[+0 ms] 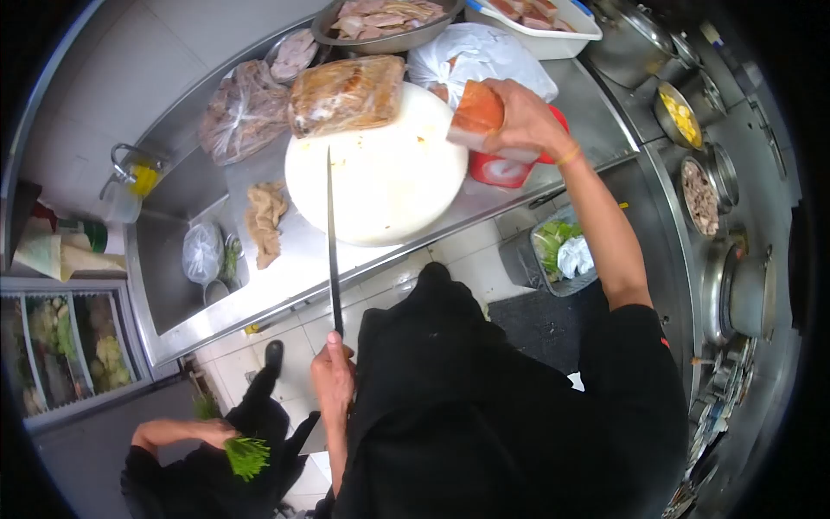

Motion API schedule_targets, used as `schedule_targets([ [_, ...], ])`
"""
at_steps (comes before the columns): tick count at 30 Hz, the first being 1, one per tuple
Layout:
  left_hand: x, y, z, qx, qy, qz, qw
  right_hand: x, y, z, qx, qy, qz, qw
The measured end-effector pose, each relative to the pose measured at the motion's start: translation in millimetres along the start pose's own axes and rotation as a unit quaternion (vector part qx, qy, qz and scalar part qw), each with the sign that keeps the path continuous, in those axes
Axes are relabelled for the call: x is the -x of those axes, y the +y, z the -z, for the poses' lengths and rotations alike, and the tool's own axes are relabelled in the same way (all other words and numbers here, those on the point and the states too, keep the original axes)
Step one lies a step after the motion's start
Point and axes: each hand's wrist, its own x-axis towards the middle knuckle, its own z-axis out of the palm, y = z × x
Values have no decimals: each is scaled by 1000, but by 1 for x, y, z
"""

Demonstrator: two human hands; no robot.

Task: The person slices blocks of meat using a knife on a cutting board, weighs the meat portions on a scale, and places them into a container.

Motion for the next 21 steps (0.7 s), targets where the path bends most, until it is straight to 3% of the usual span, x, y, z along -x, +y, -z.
schedule_targets([
  [3,7,28,-5,5,-14,29,999,-1,-37,-42,-68,3,62,996],
  [4,3,26,-6,-9,-16,19,1000,-2,-42,-73,-53,16,57,997],
  [9,12,63,-13,-98,-36,24,994,-4,-81,-163,-24,-102,-6,994],
  [12,15,76,-17,-154,-59,31,986,0,-74,-151,-80,-104,9,991],
  [15,16,90,-22,-181,-84,26,980,9,-21,-165,-270,-39,42,961],
  [18,12,105,-23,-206,-100,37,973,11,-5,-140,-283,-45,13,958],
  [21,9,113,-22,-207,-100,29,973,14,-8,-139,-210,-14,88,974],
])
